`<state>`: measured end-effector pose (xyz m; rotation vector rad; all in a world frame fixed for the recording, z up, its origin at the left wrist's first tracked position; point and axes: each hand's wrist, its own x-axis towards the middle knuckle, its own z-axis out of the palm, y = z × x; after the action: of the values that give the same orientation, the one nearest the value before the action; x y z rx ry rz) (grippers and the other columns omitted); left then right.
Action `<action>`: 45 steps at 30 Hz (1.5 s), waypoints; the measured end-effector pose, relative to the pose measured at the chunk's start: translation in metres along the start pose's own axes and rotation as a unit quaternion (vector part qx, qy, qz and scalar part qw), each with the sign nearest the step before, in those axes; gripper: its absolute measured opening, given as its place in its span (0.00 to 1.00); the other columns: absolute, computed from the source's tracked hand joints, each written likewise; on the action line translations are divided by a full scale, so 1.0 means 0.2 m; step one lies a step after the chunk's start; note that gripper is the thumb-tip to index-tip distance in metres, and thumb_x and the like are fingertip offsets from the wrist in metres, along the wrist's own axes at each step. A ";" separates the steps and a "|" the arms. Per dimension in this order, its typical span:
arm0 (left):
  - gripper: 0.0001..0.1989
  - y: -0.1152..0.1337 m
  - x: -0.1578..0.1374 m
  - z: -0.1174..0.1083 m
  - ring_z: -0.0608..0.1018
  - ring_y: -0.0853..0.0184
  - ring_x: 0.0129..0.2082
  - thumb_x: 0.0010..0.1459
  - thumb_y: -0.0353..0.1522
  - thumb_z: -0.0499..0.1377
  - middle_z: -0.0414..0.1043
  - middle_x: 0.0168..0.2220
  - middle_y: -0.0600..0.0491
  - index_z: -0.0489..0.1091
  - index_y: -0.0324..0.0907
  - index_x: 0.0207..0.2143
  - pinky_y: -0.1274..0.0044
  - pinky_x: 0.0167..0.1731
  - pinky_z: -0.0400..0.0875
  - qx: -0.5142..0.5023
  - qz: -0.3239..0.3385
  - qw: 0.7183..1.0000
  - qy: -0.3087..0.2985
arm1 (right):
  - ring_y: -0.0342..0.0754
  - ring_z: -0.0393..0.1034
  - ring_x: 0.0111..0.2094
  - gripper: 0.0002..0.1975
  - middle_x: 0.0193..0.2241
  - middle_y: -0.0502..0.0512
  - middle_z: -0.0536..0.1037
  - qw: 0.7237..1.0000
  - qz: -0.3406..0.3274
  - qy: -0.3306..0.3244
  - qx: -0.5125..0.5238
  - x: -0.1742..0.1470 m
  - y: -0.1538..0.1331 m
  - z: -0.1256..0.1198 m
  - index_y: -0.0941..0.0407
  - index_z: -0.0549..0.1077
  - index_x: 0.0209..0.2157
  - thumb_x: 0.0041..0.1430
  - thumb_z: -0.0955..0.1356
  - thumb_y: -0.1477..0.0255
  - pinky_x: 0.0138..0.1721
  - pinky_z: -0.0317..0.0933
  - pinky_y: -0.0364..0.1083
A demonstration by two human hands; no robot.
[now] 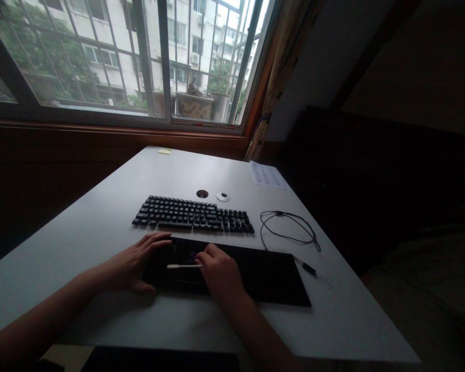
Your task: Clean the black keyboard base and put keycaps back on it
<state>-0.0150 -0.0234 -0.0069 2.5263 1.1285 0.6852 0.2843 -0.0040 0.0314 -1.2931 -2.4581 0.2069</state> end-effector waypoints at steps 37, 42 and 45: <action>0.55 0.00 0.00 -0.05 0.56 0.41 0.70 0.51 0.50 0.73 0.46 0.73 0.38 0.46 0.50 0.71 0.47 0.65 0.60 -0.042 -0.011 0.999 -0.017 | 0.51 0.75 0.38 0.10 0.35 0.54 0.80 0.961 0.116 0.147 0.203 -0.14 0.27 -0.33 0.52 0.81 0.36 0.65 0.69 0.63 0.42 0.66 0.48; 0.54 0.01 0.00 -0.05 0.59 0.42 0.69 0.52 0.46 0.73 0.49 0.72 0.39 0.46 0.51 0.72 0.48 0.64 0.62 -0.044 -0.015 0.999 -0.016 | 0.47 0.73 0.35 0.08 0.34 0.51 0.78 0.972 0.023 0.025 0.231 0.02 0.13 -0.24 0.54 0.80 0.35 0.66 0.70 0.67 0.40 0.66 0.46; 0.54 0.01 0.00 -0.05 0.59 0.43 0.69 0.51 0.44 0.74 0.48 0.72 0.40 0.46 0.51 0.72 0.48 0.65 0.62 -0.041 -0.015 0.999 -0.014 | 0.46 0.72 0.36 0.10 0.35 0.51 0.77 0.966 -0.013 -0.004 0.259 0.06 0.11 -0.22 0.53 0.81 0.38 0.68 0.68 0.65 0.40 0.66 0.45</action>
<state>-0.0188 -0.0250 0.0026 2.4375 1.1038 0.6733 0.3114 0.0171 0.0684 -1.0250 -2.2090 0.7881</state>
